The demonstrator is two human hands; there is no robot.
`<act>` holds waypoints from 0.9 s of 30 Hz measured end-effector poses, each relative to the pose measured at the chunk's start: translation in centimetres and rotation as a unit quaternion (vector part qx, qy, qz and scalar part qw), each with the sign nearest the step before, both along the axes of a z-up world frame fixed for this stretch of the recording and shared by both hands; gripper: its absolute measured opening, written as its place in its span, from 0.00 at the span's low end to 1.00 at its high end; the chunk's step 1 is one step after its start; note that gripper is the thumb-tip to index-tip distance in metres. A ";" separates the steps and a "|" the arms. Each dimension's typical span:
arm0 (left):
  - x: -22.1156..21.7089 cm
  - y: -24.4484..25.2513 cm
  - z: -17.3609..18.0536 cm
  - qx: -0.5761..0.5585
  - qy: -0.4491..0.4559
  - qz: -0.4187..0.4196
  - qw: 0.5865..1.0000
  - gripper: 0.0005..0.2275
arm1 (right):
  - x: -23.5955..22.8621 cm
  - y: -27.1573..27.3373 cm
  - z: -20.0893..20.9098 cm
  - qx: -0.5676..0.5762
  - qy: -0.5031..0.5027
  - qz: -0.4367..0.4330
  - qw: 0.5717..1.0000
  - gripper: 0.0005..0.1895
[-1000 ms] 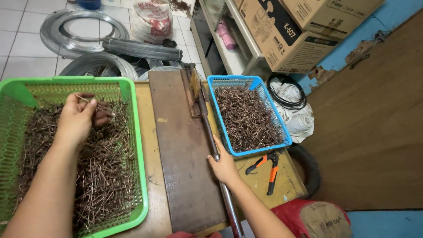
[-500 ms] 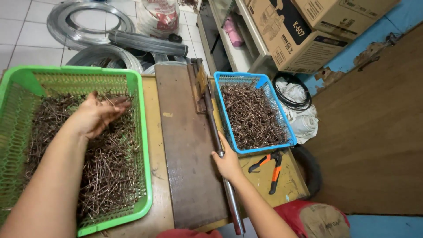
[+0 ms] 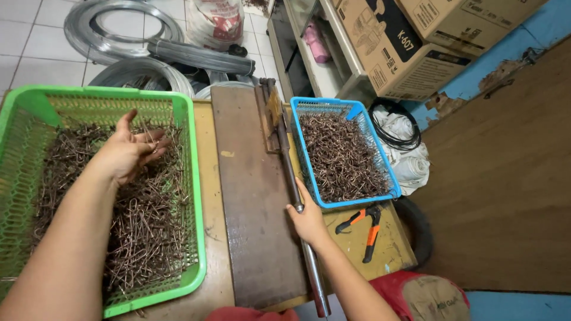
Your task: Using a manual bending jig to shape thin metal rods and sorting them into baskets.
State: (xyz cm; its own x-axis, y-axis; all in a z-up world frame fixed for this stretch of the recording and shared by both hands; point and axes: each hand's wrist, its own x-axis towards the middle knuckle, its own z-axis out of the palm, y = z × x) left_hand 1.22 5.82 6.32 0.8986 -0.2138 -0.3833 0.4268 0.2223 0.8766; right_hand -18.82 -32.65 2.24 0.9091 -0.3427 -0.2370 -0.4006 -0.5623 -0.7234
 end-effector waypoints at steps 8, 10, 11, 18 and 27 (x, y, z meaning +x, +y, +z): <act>0.5 -0.9 -3.0 0.286 0.027 -0.098 0.953 0.23 | -0.2 0.4 0.9 -0.004 0.008 0.004 1.000 0.42; 0.8 -0.5 -5.7 0.428 0.028 -0.158 0.890 0.32 | -0.3 0.8 1.6 -0.004 0.004 0.005 1.000 0.42; 2.8 0.6 -10.5 0.522 -0.091 -0.163 0.832 0.27 | -0.5 1.5 2.4 -0.009 0.023 -0.016 1.000 0.42; 0.6 -1.0 -3.2 0.710 0.025 -0.324 0.625 0.35 | -0.1 0.0 0.3 -0.024 0.025 -0.003 0.999 0.42; -1.5 1.0 2.4 0.687 -0.015 -0.273 0.673 0.27 | -0.1 -0.3 -0.3 -0.003 -0.023 0.009 1.000 0.42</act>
State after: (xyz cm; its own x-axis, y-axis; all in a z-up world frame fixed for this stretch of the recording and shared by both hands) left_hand -0.27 6.80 8.70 0.8417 0.0217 -0.5395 0.0930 -0.9901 0.1053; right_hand -18.94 -32.96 1.92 0.9250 -0.3280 -0.1917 -0.3563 -0.5737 -0.7375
